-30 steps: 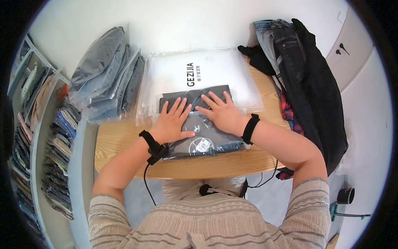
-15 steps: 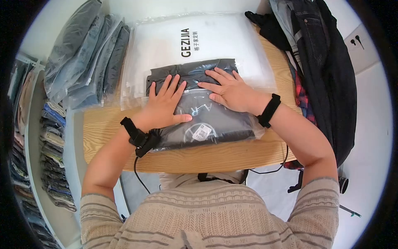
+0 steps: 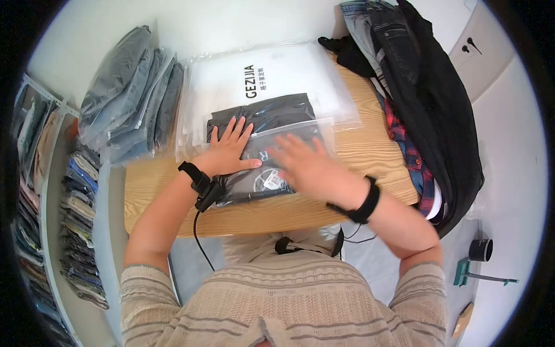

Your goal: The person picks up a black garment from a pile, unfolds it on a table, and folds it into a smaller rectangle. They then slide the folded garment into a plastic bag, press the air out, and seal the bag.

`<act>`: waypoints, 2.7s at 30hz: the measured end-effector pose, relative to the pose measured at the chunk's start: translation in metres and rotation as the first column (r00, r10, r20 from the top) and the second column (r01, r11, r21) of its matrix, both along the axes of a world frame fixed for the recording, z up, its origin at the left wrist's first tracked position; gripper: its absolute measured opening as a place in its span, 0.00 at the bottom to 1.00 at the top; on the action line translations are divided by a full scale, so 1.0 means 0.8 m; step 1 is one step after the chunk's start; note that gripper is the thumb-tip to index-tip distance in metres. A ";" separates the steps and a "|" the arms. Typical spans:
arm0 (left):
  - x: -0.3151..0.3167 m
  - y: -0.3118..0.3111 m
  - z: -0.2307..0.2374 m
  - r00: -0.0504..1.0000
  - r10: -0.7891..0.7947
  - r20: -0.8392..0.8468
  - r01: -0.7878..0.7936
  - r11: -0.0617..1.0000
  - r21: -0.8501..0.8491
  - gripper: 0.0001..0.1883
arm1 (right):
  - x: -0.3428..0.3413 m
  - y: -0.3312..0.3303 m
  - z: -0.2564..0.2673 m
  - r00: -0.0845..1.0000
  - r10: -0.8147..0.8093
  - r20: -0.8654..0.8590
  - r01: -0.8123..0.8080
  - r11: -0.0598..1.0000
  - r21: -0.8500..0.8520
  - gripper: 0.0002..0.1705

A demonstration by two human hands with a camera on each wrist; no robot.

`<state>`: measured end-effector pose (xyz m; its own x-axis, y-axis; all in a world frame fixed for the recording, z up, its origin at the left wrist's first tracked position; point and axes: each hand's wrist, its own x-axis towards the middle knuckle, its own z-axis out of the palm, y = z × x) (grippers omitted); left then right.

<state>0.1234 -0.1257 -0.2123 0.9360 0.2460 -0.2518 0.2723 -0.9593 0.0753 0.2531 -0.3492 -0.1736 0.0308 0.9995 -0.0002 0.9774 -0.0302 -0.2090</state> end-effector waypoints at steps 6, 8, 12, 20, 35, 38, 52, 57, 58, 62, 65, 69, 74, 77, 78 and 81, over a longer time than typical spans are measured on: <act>-0.004 0.008 0.030 0.998 -0.019 -0.059 0.012 0.993 -0.122 0.51 | -0.041 0.009 -0.038 0.927 -0.374 -0.038 0.372 0.927 -0.051 0.32; -0.010 0.018 0.053 1.000 0.005 -0.024 -0.013 0.944 -0.329 0.48 | -0.041 0.010 -0.041 0.916 -0.397 -0.050 0.392 0.915 -0.093 0.33; -0.006 0.011 0.078 1.000 0.019 -0.002 -0.017 0.866 -0.500 0.32 | -0.042 0.012 -0.033 0.907 -0.416 -0.063 0.404 0.904 -0.140 0.35; 0.064 0.018 0.017 0.962 0.027 0.272 0.067 0.942 -0.330 0.11 | -0.038 0.011 -0.033 0.907 -0.413 -0.080 0.396 0.903 -0.163 0.36; -0.060 0.100 0.039 0.931 0.339 0.136 -0.211 0.802 -0.560 0.11 | -0.036 0.010 -0.040 0.908 -0.404 -0.114 0.392 0.913 -0.114 0.35; -0.080 0.097 0.030 0.896 0.420 0.144 -0.270 0.773 -0.574 0.14 | -0.034 0.008 -0.044 0.917 -0.380 -0.119 0.373 0.924 -0.082 0.34; -0.114 -0.096 0.016 0.969 0.074 0.238 -0.036 0.987 -0.159 0.42 | 0.023 -0.072 -0.056 0.959 -0.159 -0.234 0.200 0.966 0.166 0.36; -0.116 -0.094 0.003 0.954 0.088 0.286 -0.041 0.985 -0.168 0.41 | 0.063 -0.138 -0.074 0.648 -0.648 -0.400 0.748 0.639 0.179 0.23; -0.117 -0.095 0.003 0.954 0.091 0.285 -0.044 0.985 -0.166 0.41 | 0.062 -0.142 -0.078 0.649 -0.648 -0.398 0.748 0.639 0.179 0.23; -0.114 -0.099 0.008 0.958 0.113 0.265 -0.074 0.985 -0.156 0.40 | 0.029 -0.113 -0.047 0.349 -0.444 -0.825 0.762 0.647 -0.026 0.15; -0.118 -0.096 0.007 0.959 0.100 0.264 -0.065 0.988 -0.137 0.40 | 0.032 -0.100 -0.054 0.256 -0.427 -0.867 0.749 0.655 -0.101 0.12; -0.121 -0.097 0.006 0.947 0.088 0.310 -0.043 0.988 -0.150 0.38 | 0.038 -0.094 -0.071 0.318 -0.488 -0.813 0.789 0.612 -0.059 0.13; -0.119 -0.084 -0.013 0.919 0.073 0.387 -0.039 0.995 -0.097 0.32 | 0.000 -0.102 -0.039 0.756 -0.277 -0.593 0.508 0.820 0.264 0.34; -0.117 -0.072 -0.019 0.890 0.038 0.455 0.003 0.996 -0.089 0.27 | -0.001 -0.101 -0.029 0.748 -0.304 -0.590 0.487 0.855 0.176 0.36; -0.116 -0.071 -0.015 0.893 0.056 0.447 0.002 0.992 -0.128 0.26 | 0.001 -0.100 -0.027 0.745 -0.315 -0.588 0.481 0.864 0.147 0.37; -0.119 -0.067 -0.002 0.907 0.101 0.408 0.001 0.970 -0.244 0.27 | 0.015 -0.093 -0.036 0.826 -0.289 -0.484 0.427 0.881 0.202 0.36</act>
<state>0.0285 -0.1796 -0.2138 0.9555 0.2777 0.1000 0.2145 -0.8860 0.4110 0.2649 -0.4234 -0.2020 0.4519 0.8722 0.1872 0.7179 -0.2310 -0.6568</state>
